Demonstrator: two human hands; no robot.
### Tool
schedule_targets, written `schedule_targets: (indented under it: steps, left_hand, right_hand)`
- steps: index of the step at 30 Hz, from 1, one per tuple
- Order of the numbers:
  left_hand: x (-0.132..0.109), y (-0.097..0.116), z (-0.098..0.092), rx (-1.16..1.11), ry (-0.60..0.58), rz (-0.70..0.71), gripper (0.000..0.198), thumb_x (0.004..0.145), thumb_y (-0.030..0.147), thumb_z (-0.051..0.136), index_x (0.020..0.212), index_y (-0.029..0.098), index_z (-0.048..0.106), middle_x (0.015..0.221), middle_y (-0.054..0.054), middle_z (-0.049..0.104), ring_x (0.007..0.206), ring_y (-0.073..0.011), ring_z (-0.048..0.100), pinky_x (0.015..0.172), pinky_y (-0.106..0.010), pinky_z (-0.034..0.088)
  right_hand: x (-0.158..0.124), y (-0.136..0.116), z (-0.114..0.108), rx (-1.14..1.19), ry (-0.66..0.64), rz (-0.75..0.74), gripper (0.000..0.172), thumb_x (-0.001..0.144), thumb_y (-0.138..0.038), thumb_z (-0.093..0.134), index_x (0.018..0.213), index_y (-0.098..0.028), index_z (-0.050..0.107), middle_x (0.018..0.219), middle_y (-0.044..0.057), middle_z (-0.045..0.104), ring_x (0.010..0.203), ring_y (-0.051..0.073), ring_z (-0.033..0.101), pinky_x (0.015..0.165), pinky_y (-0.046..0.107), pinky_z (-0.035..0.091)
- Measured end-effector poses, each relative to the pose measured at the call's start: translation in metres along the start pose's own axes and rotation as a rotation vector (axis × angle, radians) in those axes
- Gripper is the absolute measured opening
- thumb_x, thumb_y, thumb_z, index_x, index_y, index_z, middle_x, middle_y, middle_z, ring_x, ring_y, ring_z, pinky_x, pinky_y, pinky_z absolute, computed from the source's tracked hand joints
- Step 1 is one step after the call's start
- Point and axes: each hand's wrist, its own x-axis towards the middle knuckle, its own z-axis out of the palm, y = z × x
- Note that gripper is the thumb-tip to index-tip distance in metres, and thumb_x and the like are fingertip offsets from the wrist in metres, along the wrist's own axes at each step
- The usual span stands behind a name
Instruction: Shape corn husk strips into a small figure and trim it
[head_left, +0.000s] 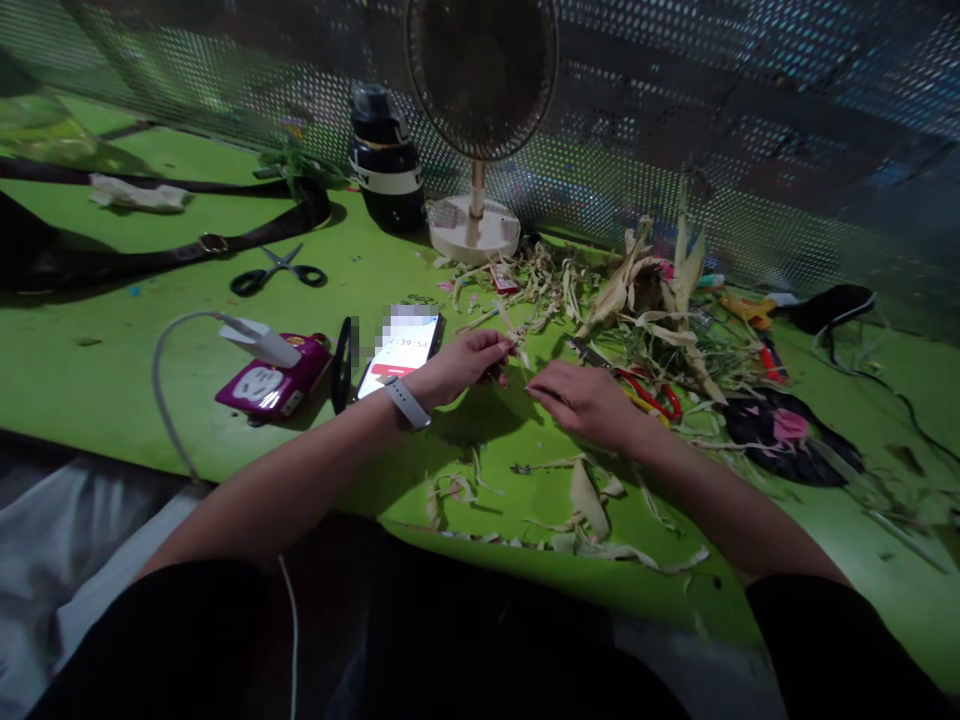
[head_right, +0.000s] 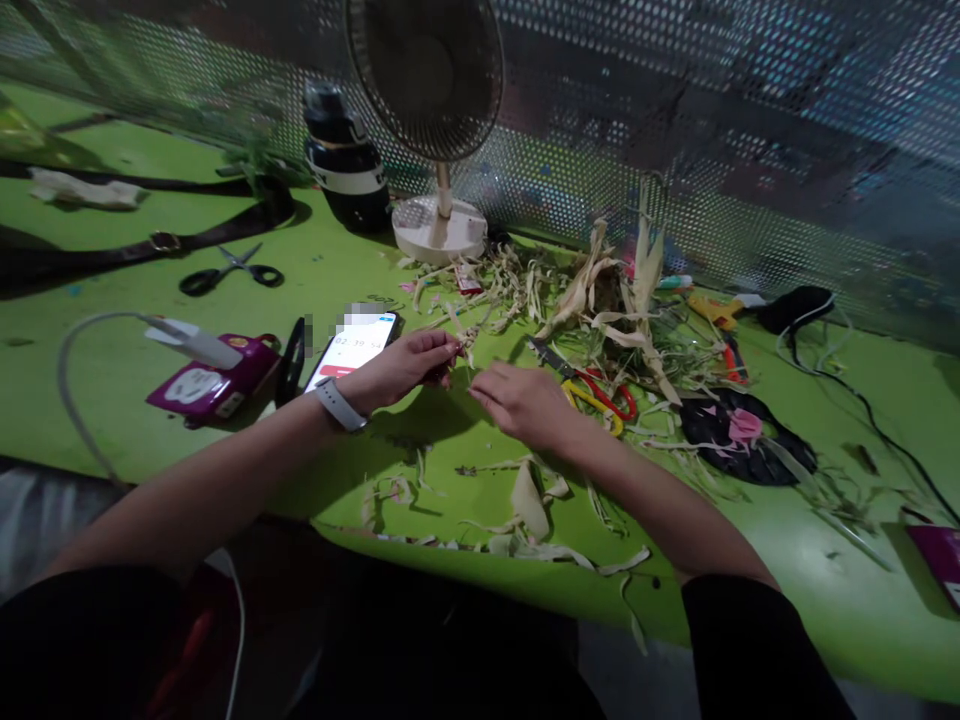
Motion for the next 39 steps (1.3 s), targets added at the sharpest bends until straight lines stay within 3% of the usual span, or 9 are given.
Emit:
schedule_targets:
  steps: [3,6,9,14,18,26,33,37,39]
  left_hand:
    - [-0.002,-0.007,0.004,0.235,-0.073,0.161,0.017,0.091,0.025,0.052,0.079,0.014,0.055,0.053,0.004,0.053,0.046,-0.0064,0.050,0.049,-0.017,0.039]
    - [-0.008,-0.007,0.009,0.408,-0.119,0.311,0.018,0.091,0.028,0.050,0.083,0.014,0.058,0.053,0.004,0.053,0.045,-0.0067,0.048,0.050,-0.018,0.038]
    - [-0.014,-0.003,0.013,0.468,-0.191,0.360,0.020,0.091,0.029,0.050,0.085,0.014,0.062,0.057,0.002,0.054,0.049,-0.0070,0.049,0.051,-0.018,0.038]
    - [-0.015,0.003,0.008,0.278,-0.326,0.178,0.023,0.090,0.034,0.053,0.090,0.013,0.063,0.060,0.002,0.052,0.050,-0.0059,0.047,0.047,-0.016,0.034]
    - [-0.012,0.004,0.003,0.076,-0.327,0.018,0.020,0.088,0.033,0.058,0.088,0.014,0.062,0.062,0.002,0.053,0.051,-0.0057,0.048,0.044,-0.015,0.031]
    - [-0.012,0.005,0.003,0.005,-0.331,-0.022,0.017,0.086,0.031,0.061,0.084,0.014,0.065,0.061,0.001,0.054,0.050,-0.0064,0.047,0.044,-0.018,0.025]
    - [-0.010,0.000,0.003,0.193,-0.344,0.080,0.019,0.089,0.030,0.053,0.088,0.015,0.065,0.061,0.001,0.052,0.051,-0.0074,0.042,0.050,-0.020,0.031]
    - [-0.019,-0.001,0.012,0.599,-0.381,0.325,0.015,0.085,0.019,0.055,0.091,0.017,0.069,0.085,-0.006,0.066,0.071,-0.0131,0.055,0.067,-0.024,0.040]
    - [-0.028,0.001,0.020,0.679,-0.445,0.417,0.016,0.083,0.017,0.057,0.091,0.019,0.071,0.089,-0.006,0.067,0.075,-0.0153,0.057,0.071,-0.025,0.042]
  right_hand:
    - [-0.005,-0.010,-0.011,-0.161,0.009,-0.083,0.024,0.094,-0.027,0.045,0.089,-0.017,0.067,0.077,0.006,0.064,0.065,0.014,0.052,0.059,0.026,0.035]
    - [-0.006,-0.007,-0.027,-0.133,0.183,-0.079,0.022,0.094,-0.027,0.047,0.091,-0.019,0.067,0.081,0.006,0.067,0.071,0.016,0.057,0.064,0.027,0.041]
    - [-0.004,0.000,-0.039,-0.082,0.340,-0.043,0.018,0.093,-0.026,0.049,0.088,-0.020,0.066,0.080,0.005,0.067,0.073,0.016,0.059,0.067,0.028,0.044]
    - [-0.002,0.004,-0.042,-0.119,0.418,-0.012,0.016,0.092,-0.024,0.051,0.084,-0.019,0.063,0.075,0.004,0.064,0.072,0.016,0.059,0.066,0.028,0.044]
    - [-0.001,0.005,-0.041,-0.138,0.444,0.016,0.016,0.092,-0.025,0.051,0.082,-0.020,0.063,0.075,0.004,0.064,0.071,0.016,0.058,0.066,0.028,0.044]
    - [-0.001,0.014,-0.047,-0.163,0.519,0.067,0.017,0.091,-0.026,0.051,0.079,-0.020,0.062,0.073,0.003,0.063,0.069,0.016,0.058,0.065,0.029,0.045]
    - [-0.001,0.016,-0.049,-0.175,0.502,0.042,0.017,0.091,-0.025,0.052,0.082,-0.019,0.065,0.074,0.005,0.064,0.070,0.016,0.059,0.066,0.029,0.045]
    - [-0.007,0.004,-0.055,-0.089,0.277,-0.074,0.016,0.090,-0.030,0.057,0.087,-0.021,0.070,0.078,0.005,0.064,0.071,0.015,0.058,0.063,0.027,0.044]
    - [-0.009,-0.002,-0.061,-0.004,0.166,-0.123,0.016,0.088,-0.031,0.059,0.088,-0.022,0.072,0.082,0.005,0.064,0.071,0.014,0.058,0.061,0.025,0.043]
